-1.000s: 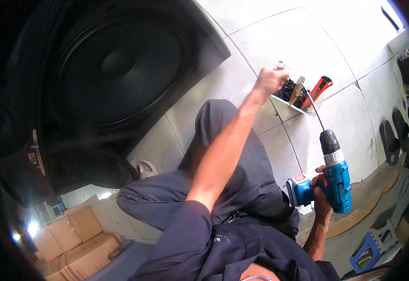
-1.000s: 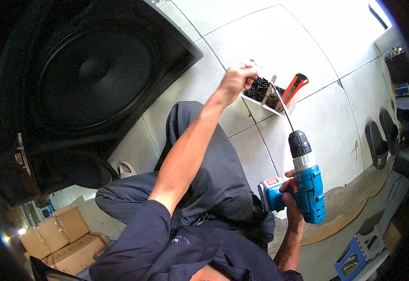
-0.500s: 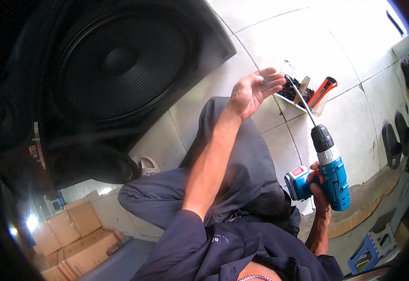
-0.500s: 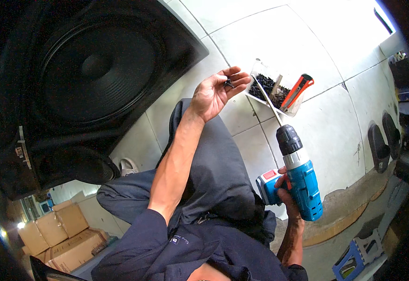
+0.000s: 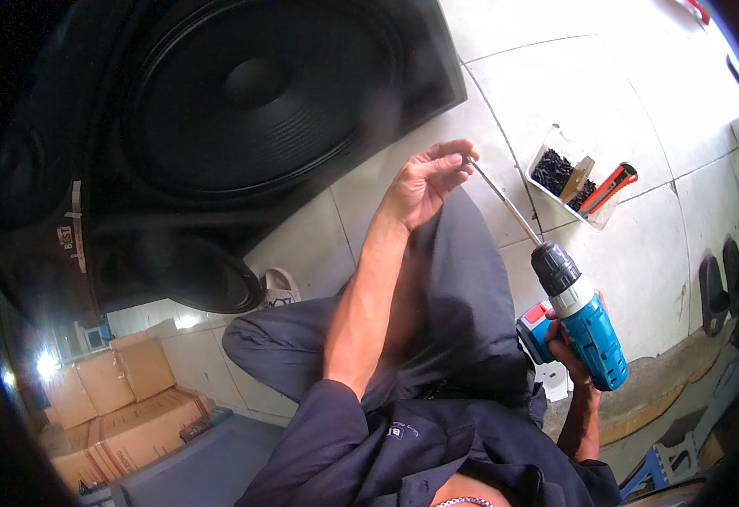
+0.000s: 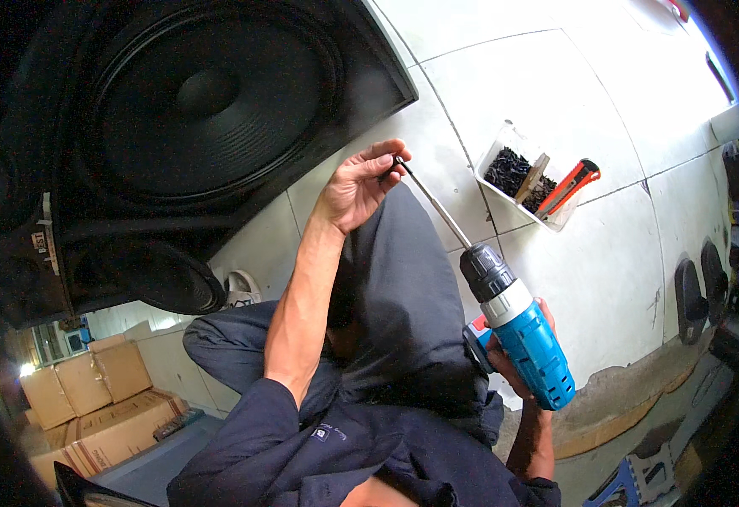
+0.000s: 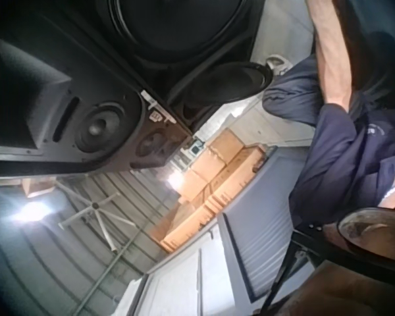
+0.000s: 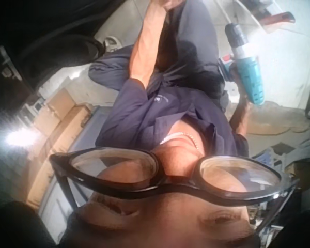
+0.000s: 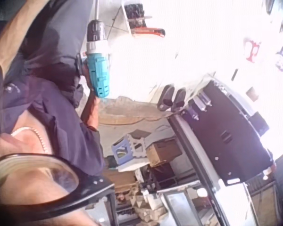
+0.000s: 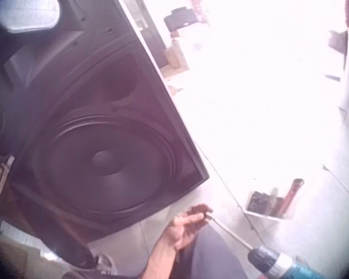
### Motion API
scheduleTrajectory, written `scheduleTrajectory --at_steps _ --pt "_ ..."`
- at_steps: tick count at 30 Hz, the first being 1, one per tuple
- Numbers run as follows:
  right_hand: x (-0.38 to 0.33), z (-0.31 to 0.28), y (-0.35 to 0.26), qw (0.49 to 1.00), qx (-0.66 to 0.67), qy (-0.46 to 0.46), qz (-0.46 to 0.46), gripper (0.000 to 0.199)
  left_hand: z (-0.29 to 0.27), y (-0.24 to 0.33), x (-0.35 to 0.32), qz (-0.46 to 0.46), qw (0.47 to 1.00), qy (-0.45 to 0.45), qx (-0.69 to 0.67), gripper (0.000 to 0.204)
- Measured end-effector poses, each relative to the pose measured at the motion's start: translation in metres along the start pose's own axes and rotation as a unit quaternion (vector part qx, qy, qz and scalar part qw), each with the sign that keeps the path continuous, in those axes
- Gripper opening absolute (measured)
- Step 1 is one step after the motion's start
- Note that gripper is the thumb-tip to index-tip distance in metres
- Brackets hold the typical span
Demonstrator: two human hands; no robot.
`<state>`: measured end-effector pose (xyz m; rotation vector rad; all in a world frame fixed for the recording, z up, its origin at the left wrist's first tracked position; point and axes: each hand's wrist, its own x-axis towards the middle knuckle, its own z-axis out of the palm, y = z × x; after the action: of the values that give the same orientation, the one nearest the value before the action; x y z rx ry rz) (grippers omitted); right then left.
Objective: The person uses a cordless drill to fasten screws into a large black speaker cabinet. They reposition the speaker, insert a speaker cone into the cabinet, and continue securing the assembly with screws.
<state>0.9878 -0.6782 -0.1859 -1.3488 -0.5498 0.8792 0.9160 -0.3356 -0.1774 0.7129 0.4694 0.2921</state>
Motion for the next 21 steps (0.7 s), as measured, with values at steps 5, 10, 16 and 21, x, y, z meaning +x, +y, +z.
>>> scheduleTrajectory --at_steps 5,10,16,21 --pt "0.003 -0.004 -0.009 0.996 -0.083 -0.029 0.018 0.048 0.017 0.009 -0.006 0.021 0.999 0.012 0.034 0.024" --pt "0.003 -0.008 -0.01 0.991 -0.128 -0.036 0.027 0.046 0.019 0.013 -0.008 0.031 0.998 0.058 0.02 0.024" --pt "-0.005 -0.008 0.004 0.994 -0.099 0.03 0.029 0.071 0.018 0.011 -0.004 0.04 0.996 0.082 0.022 0.019" --pt "-0.012 -0.025 0.034 0.964 -0.265 0.0 -0.031 0.088 0.026 0.012 -0.004 0.058 0.988 0.136 -0.032 0.013"
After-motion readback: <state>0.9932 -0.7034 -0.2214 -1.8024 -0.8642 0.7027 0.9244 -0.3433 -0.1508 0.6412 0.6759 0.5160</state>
